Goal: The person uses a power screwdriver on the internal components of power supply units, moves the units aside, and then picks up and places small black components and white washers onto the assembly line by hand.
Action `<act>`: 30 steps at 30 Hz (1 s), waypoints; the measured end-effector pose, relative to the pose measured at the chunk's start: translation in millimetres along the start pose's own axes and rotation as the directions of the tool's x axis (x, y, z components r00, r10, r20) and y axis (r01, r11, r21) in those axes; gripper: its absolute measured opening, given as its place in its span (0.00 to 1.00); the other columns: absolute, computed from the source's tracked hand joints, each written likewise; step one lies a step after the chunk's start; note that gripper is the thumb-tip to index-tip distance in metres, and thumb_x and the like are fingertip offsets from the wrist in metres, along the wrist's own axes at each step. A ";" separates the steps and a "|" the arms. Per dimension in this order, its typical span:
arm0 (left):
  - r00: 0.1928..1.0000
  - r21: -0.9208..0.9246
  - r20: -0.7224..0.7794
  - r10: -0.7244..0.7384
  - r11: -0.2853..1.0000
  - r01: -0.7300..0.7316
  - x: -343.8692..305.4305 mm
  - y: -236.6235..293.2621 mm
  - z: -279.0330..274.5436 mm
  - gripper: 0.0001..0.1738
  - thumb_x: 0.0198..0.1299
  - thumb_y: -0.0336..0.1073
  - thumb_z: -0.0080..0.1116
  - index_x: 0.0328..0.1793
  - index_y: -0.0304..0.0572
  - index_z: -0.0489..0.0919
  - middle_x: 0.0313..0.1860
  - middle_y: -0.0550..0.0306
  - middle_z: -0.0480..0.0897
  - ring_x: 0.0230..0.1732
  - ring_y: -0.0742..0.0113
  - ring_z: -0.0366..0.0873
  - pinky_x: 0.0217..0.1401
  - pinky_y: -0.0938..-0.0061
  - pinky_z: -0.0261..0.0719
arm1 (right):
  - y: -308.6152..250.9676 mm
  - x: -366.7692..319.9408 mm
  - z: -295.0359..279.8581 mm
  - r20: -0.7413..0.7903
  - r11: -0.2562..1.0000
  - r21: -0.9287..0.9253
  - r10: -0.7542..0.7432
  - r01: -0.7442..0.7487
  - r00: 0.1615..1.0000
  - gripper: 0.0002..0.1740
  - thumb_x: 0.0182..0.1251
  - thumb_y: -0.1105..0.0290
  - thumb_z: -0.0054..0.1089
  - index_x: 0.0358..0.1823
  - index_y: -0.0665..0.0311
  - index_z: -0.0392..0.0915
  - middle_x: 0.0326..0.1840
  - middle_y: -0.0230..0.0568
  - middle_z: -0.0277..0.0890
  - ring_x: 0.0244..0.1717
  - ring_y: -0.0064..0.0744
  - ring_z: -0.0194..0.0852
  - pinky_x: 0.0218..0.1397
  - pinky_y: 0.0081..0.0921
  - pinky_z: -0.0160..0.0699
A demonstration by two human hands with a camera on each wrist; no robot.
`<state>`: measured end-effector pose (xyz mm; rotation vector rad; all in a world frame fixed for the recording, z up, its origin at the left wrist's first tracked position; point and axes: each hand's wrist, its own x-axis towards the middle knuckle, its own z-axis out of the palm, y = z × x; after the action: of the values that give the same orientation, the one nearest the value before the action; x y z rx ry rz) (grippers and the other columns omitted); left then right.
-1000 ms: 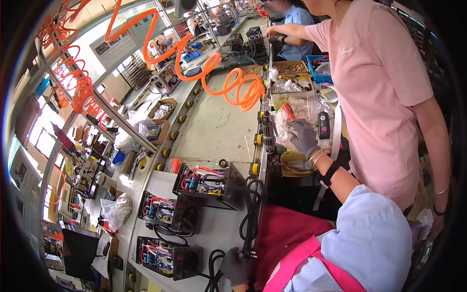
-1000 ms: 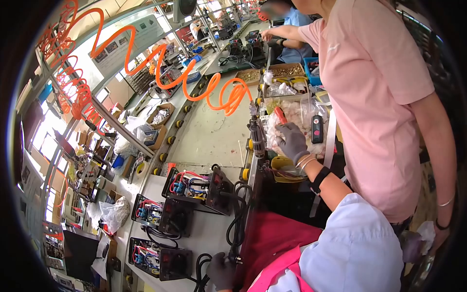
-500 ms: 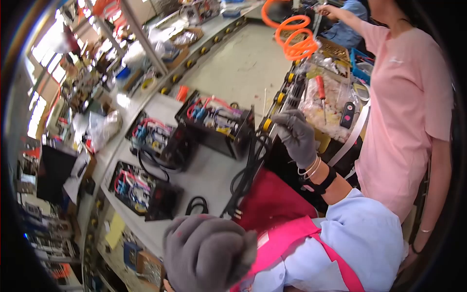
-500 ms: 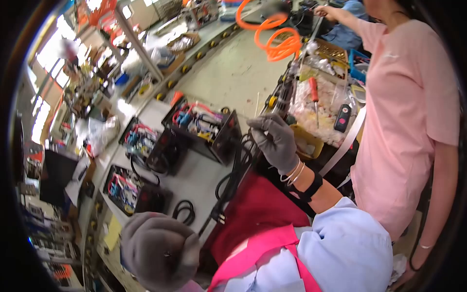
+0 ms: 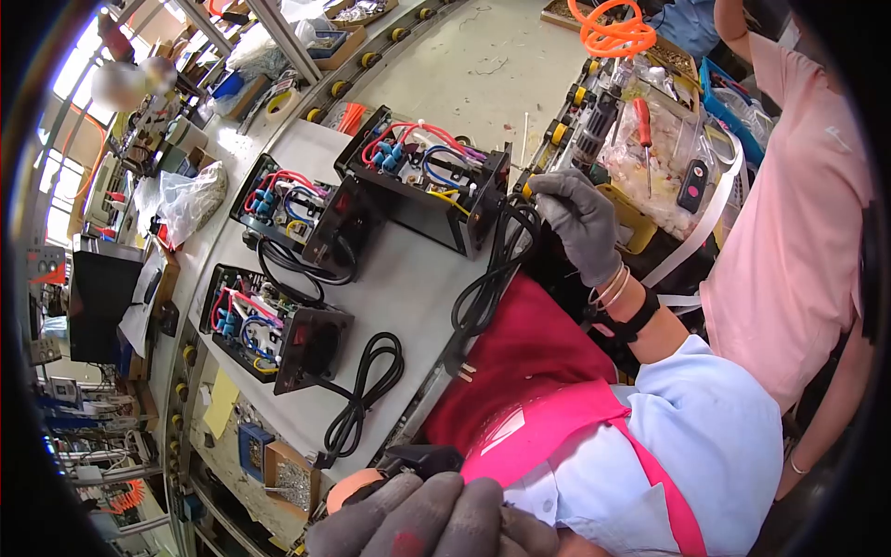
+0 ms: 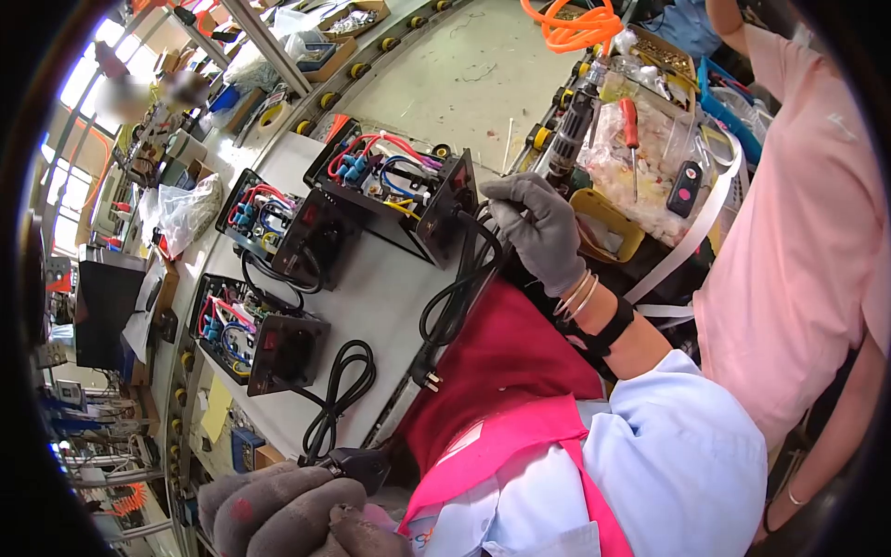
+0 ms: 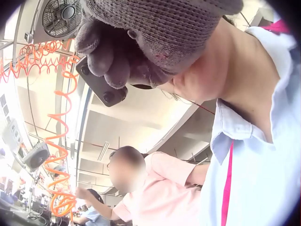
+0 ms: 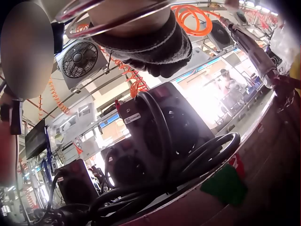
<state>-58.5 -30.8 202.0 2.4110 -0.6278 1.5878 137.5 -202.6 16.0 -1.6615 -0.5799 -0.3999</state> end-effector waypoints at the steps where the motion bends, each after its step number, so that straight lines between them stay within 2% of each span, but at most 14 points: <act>1: 1.000 0.020 0.029 0.005 1.000 -0.006 -1.2 -0.3 -2.5 0.08 0.64 0.32 0.57 0.32 0.45 0.71 0.23 0.63 0.82 0.21 0.69 0.79 0.24 0.75 0.70 | 1.9 -0.3 1.2 0.012 1.000 -0.004 0.009 -0.009 1.000 0.10 0.66 0.77 0.59 0.48 0.68 0.83 0.42 0.38 0.80 0.45 0.26 0.78 0.50 0.22 0.77; 4: 0.998 0.040 0.033 0.047 0.998 -0.048 -9.2 -5.4 -3.1 0.09 0.64 0.34 0.59 0.33 0.46 0.70 0.25 0.63 0.83 0.23 0.69 0.81 0.25 0.74 0.73 | -0.1 0.4 12.4 -0.003 0.994 0.034 0.105 -0.105 0.994 0.13 0.65 0.71 0.63 0.49 0.68 0.82 0.44 0.39 0.81 0.47 0.29 0.79 0.51 0.25 0.78; 6: 0.997 0.011 -0.050 0.056 0.998 -0.055 -28.7 -11.0 2.8 0.10 0.62 0.35 0.61 0.34 0.47 0.70 0.28 0.62 0.84 0.26 0.69 0.83 0.28 0.72 0.77 | -1.8 -1.5 13.0 0.093 0.970 0.015 0.242 -0.244 0.966 0.17 0.65 0.65 0.65 0.50 0.68 0.81 0.44 0.41 0.81 0.48 0.32 0.80 0.53 0.27 0.78; 7: 0.987 0.004 0.120 -0.106 0.994 0.106 -38.3 -8.2 -5.2 0.02 0.57 0.28 0.56 0.34 0.38 0.78 0.24 0.57 0.81 0.25 0.62 0.79 0.31 0.66 0.74 | -1.5 0.4 12.4 0.140 0.952 0.001 0.304 -0.308 0.942 0.20 0.65 0.61 0.66 0.51 0.69 0.80 0.44 0.42 0.82 0.49 0.33 0.80 0.53 0.29 0.78; 8: 0.978 -0.017 0.051 -0.204 0.979 0.205 -48.3 -15.4 5.6 0.05 0.52 0.24 0.56 0.27 0.41 0.73 0.23 0.57 0.80 0.23 0.65 0.76 0.29 0.70 0.68 | -0.6 4.2 11.6 0.210 0.936 -0.073 0.352 -0.344 0.912 0.22 0.65 0.59 0.66 0.51 0.69 0.80 0.44 0.44 0.82 0.49 0.34 0.80 0.54 0.29 0.78; 10: 0.899 0.089 0.144 -0.414 0.910 0.405 -72.1 -30.0 -4.5 0.06 0.49 0.20 0.55 0.28 0.39 0.73 0.22 0.55 0.79 0.23 0.61 0.73 0.30 0.67 0.69 | 2.2 12.5 11.1 0.328 0.891 -0.229 0.449 -0.392 0.831 0.26 0.64 0.54 0.66 0.52 0.70 0.79 0.44 0.47 0.82 0.50 0.36 0.81 0.54 0.31 0.78; 11: 0.829 0.104 0.157 -0.537 0.844 0.527 -90.7 -38.4 -12.9 0.04 0.54 0.22 0.59 0.33 0.35 0.75 0.27 0.54 0.81 0.26 0.61 0.73 0.31 0.67 0.69 | 7.1 14.8 13.0 0.381 0.896 -0.231 0.442 -0.379 0.812 0.28 0.67 0.50 0.62 0.52 0.70 0.77 0.44 0.52 0.80 0.49 0.42 0.81 0.54 0.34 0.77; 14: 0.653 0.463 0.030 -0.757 0.590 0.662 -140.4 -57.4 -41.8 0.14 0.61 0.36 0.65 0.48 0.37 0.77 0.42 0.50 0.82 0.39 0.56 0.81 0.46 0.63 0.77 | 12.1 19.8 24.9 0.394 0.943 -0.226 0.319 -0.245 0.862 0.27 0.69 0.50 0.61 0.51 0.70 0.76 0.46 0.55 0.78 0.51 0.48 0.80 0.53 0.35 0.77; 17: 0.701 0.520 -0.110 -0.705 0.560 0.645 -172.4 -81.7 -47.2 0.22 0.61 0.39 0.67 0.56 0.32 0.77 0.51 0.46 0.81 0.50 0.50 0.80 0.57 0.60 0.77 | 12.9 37.2 41.4 0.419 0.942 -0.236 0.322 -0.241 0.849 0.27 0.71 0.50 0.58 0.52 0.70 0.74 0.50 0.60 0.75 0.55 0.56 0.76 0.57 0.40 0.74; 20: 0.639 0.509 -0.046 -0.768 0.532 0.677 -189.7 -97.1 -46.1 0.27 0.61 0.38 0.67 0.63 0.30 0.75 0.57 0.43 0.79 0.57 0.47 0.78 0.65 0.60 0.74 | 10.7 62.2 73.1 0.428 0.928 -0.261 0.358 -0.266 0.830 0.28 0.72 0.49 0.56 0.56 0.70 0.73 0.55 0.63 0.73 0.59 0.59 0.73 0.61 0.44 0.71; 22: 0.581 0.434 -0.005 -0.814 0.521 0.735 -188.0 -100.9 -34.5 0.29 0.64 0.47 0.64 0.62 0.32 0.75 0.60 0.40 0.78 0.61 0.44 0.77 0.63 0.57 0.75 | 21.6 76.3 99.6 0.447 0.944 -0.236 0.315 -0.228 0.837 0.29 0.72 0.48 0.55 0.57 0.70 0.72 0.56 0.63 0.73 0.60 0.60 0.72 0.62 0.44 0.70; 23: 0.616 0.501 0.014 -0.788 0.539 0.677 -181.7 -99.7 -28.2 0.29 0.64 0.49 0.63 0.62 0.33 0.75 0.60 0.40 0.78 0.60 0.43 0.77 0.62 0.57 0.76 | 32.1 83.5 112.9 0.455 0.965 -0.228 0.225 -0.131 0.861 0.31 0.72 0.47 0.54 0.58 0.71 0.71 0.57 0.65 0.73 0.61 0.62 0.71 0.63 0.45 0.69; 25: 0.678 0.604 0.038 -0.734 0.557 0.570 -180.4 -100.2 -22.6 0.30 0.65 0.52 0.62 0.62 0.35 0.76 0.61 0.38 0.77 0.60 0.41 0.78 0.57 0.55 0.79 | 47.2 94.4 138.6 0.456 0.968 -0.223 0.205 -0.111 0.866 0.32 0.72 0.47 0.53 0.58 0.72 0.71 0.57 0.65 0.73 0.62 0.63 0.70 0.64 0.45 0.69; 30: 0.632 0.581 0.049 -0.773 0.537 0.612 -178.0 -92.5 -19.9 0.31 0.65 0.53 0.61 0.63 0.35 0.76 0.64 0.36 0.75 0.62 0.38 0.76 0.61 0.53 0.76 | 44.7 105.1 143.2 0.546 0.942 -0.305 0.295 -0.141 0.784 0.35 0.69 0.45 0.55 0.60 0.72 0.70 0.58 0.64 0.73 0.63 0.62 0.70 0.66 0.44 0.68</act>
<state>-94.1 102.7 55.3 2.7229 0.8275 1.0894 240.0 -50.8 14.7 -2.0845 -0.7993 0.2491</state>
